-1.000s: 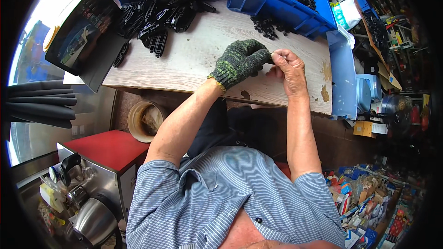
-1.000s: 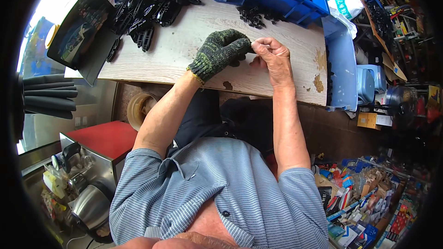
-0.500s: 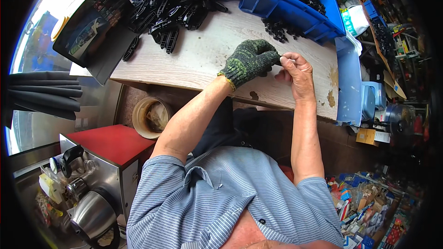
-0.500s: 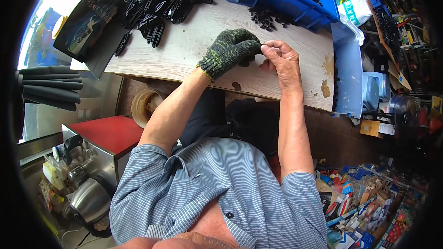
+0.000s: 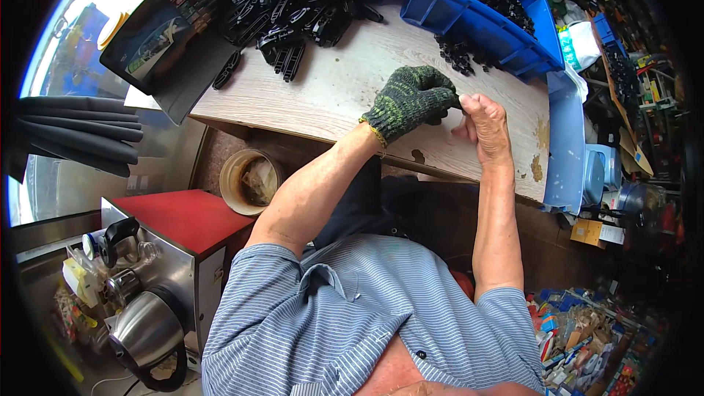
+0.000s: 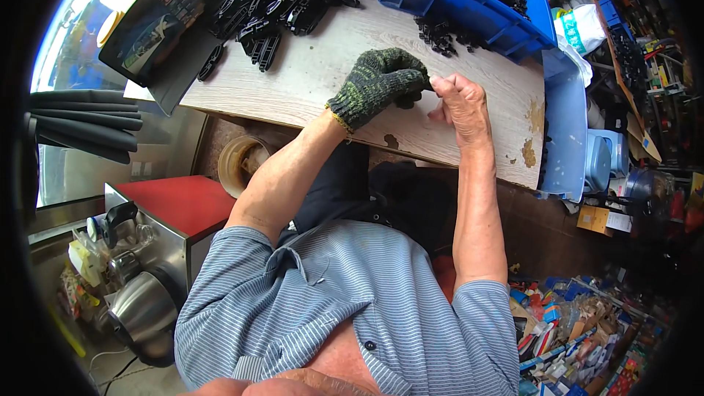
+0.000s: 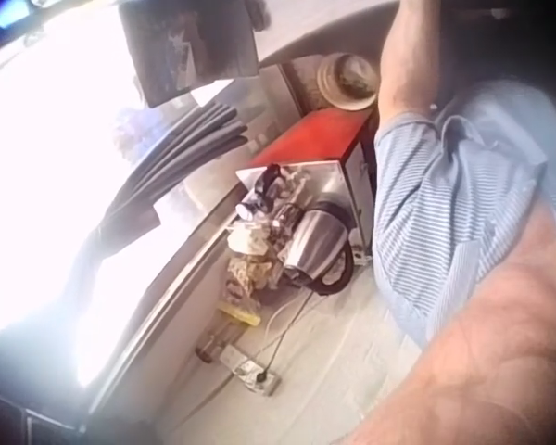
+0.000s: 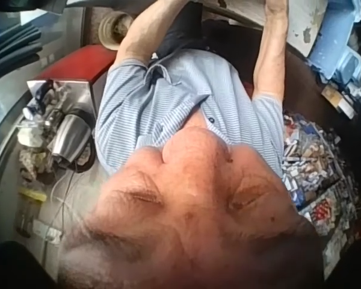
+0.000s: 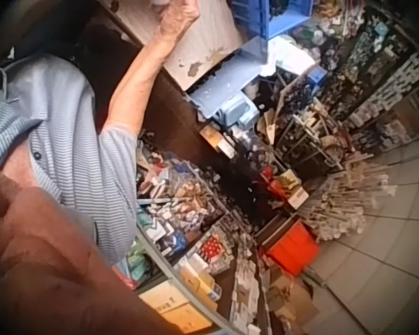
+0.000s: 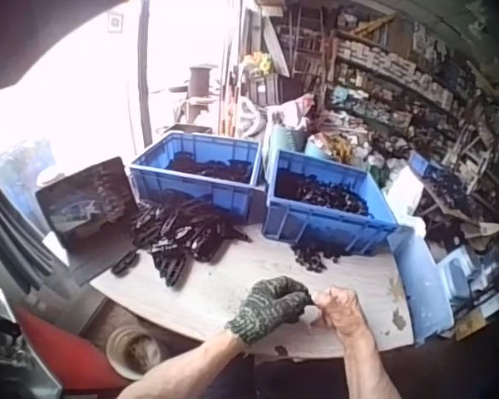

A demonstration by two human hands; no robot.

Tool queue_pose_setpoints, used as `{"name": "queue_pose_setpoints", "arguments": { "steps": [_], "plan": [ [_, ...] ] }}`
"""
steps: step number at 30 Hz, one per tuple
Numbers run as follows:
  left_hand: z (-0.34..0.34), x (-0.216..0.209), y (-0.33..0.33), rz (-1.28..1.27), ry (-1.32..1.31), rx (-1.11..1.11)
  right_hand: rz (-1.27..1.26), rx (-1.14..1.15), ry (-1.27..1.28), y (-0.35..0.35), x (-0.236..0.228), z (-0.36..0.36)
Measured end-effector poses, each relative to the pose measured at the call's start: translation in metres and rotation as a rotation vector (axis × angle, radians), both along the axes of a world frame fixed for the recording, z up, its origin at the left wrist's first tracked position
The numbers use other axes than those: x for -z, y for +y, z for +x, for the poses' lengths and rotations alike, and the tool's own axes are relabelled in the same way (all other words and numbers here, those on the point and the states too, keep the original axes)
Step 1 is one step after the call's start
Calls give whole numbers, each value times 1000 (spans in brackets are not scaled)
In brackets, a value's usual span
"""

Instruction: Assembling small black plastic components by hand at a workbench.

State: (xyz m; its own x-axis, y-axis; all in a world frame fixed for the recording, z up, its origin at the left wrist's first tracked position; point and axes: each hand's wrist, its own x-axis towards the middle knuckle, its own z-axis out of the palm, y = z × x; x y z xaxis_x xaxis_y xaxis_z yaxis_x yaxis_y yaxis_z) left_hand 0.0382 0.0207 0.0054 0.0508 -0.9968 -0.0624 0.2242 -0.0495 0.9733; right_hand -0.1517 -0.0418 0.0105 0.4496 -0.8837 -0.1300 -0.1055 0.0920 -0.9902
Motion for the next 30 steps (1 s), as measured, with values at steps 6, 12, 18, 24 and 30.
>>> {"name": "queue_pose_setpoints", "arguments": {
  "steps": [6,12,18,24,30],
  "plan": [
    [2,4,-1,-39,-38,57,-97,0,-54,2,14,1],
    [0,7,2,-39,-57,76,-98,9,-87,4,15,0],
    [44,10,23,-708,-840,-818,-74,85,-257,9,16,-4],
    [168,9,55,-263,-1642,-950,-75,167,-331,7,18,2],
    [169,-4,53,-114,-1809,-690,47,286,-415,3,12,-5]
  ]
}}
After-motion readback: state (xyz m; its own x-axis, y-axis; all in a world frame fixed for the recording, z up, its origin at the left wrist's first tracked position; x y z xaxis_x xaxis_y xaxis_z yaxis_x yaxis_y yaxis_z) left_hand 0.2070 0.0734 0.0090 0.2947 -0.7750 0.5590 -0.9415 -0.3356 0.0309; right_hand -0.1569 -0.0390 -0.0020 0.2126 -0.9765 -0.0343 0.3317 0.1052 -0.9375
